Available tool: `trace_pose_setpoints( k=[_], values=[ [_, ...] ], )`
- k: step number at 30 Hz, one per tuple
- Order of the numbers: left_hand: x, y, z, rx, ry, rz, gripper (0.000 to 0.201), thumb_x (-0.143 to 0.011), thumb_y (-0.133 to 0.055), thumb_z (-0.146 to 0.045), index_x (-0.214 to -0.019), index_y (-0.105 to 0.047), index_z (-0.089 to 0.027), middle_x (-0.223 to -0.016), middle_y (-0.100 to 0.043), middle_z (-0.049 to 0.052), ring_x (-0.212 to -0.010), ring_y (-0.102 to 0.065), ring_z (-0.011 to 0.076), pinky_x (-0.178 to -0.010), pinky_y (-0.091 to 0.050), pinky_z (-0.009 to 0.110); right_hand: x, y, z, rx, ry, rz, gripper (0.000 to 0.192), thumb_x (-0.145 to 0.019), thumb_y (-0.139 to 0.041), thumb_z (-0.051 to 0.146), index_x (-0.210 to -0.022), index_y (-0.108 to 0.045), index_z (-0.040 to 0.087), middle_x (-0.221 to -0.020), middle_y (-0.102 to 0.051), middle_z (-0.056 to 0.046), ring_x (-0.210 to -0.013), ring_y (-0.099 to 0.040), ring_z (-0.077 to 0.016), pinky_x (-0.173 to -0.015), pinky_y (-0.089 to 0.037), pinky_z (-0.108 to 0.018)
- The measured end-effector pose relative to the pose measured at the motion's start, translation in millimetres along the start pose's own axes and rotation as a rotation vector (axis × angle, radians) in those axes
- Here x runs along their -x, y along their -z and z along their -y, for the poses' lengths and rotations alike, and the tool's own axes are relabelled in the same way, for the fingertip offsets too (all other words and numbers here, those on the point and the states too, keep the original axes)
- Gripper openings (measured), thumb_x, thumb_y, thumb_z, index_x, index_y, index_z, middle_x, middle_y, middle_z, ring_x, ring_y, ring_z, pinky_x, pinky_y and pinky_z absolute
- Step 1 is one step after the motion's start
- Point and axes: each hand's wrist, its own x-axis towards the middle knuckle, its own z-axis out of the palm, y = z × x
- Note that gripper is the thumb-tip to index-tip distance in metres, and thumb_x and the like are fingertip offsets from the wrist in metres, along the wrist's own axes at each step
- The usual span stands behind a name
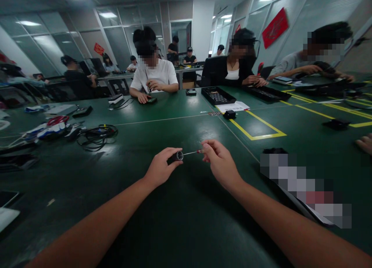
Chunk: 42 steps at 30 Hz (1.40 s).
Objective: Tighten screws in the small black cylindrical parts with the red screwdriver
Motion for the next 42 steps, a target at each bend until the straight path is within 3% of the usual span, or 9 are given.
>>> trace_pose_setpoints(
  k=[5,10,12,21,42],
  values=[
    [-1.2,-2.1,-1.4,-0.011,-0.018,0.013,0.041,-0.091,-0.072,-0.020,-0.132,-0.067,-0.022,-0.126,-0.070,0.009,-0.118,-0.066,0.0238,-0.106,-0.052,0.044,-0.6,-3.6,-2.0,-0.110,-0.035,-0.033,0.026,-0.087,-0.066,0.048,-0.094,-0.066,0.023,-0.082,-0.067,-0.002,-0.073,-0.061,-0.0182,-0.070,-0.051,-0.035],
    [-4.1,-2.0,-4.3,-0.078,-0.078,-0.004,0.045,-0.094,-0.068,-0.021,-0.139,-0.062,-0.026,-0.130,-0.068,0.009,-0.121,-0.063,0.0248,-0.106,-0.050,0.047,-8.2,0.8,-9.1,-0.395,-0.374,-0.071,0.025,-0.084,-0.067,0.046,-0.079,-0.060,0.023,-0.067,-0.057,0.001,-0.058,-0.054,-0.0167,-0.062,-0.053,-0.037],
    [-4.4,-0.8,-2.2,-0.104,-0.067,0.023,0.046,-0.094,-0.069,-0.019,-0.139,-0.063,-0.026,-0.130,-0.068,0.009,-0.121,-0.063,0.0250,-0.105,-0.050,0.048,-11.0,3.4,-12.1,-0.411,-0.419,-0.112,0.023,-0.085,-0.066,0.043,-0.075,-0.058,0.023,-0.064,-0.055,0.001,-0.055,-0.052,-0.0157,-0.059,-0.052,-0.036],
    [-3.4,1.1,4.6,-0.114,-0.021,0.050,0.047,-0.095,-0.068,-0.024,-0.141,-0.061,-0.026,-0.130,-0.068,0.008,-0.120,-0.063,0.0251,-0.104,-0.051,0.048,-3.8,-1.7,-9.2,-0.207,-0.159,-0.115,0.026,-0.088,-0.065,0.050,-0.086,-0.062,0.024,-0.074,-0.063,0.000,-0.067,-0.059,-0.0172,-0.062,-0.052,-0.033],
    [-3.4,1.5,2.1,-0.099,-0.078,-0.011,0.043,-0.093,-0.070,-0.025,-0.135,-0.065,-0.024,-0.127,-0.070,0.008,-0.118,-0.066,0.0244,-0.104,-0.052,0.046,1.1,-6.0,-4.6,-0.197,-0.038,-0.032,0.026,-0.091,-0.062,0.049,-0.092,-0.060,0.024,-0.085,-0.066,-0.001,-0.076,-0.064,-0.0176,-0.072,-0.055,-0.035]
  ],
)
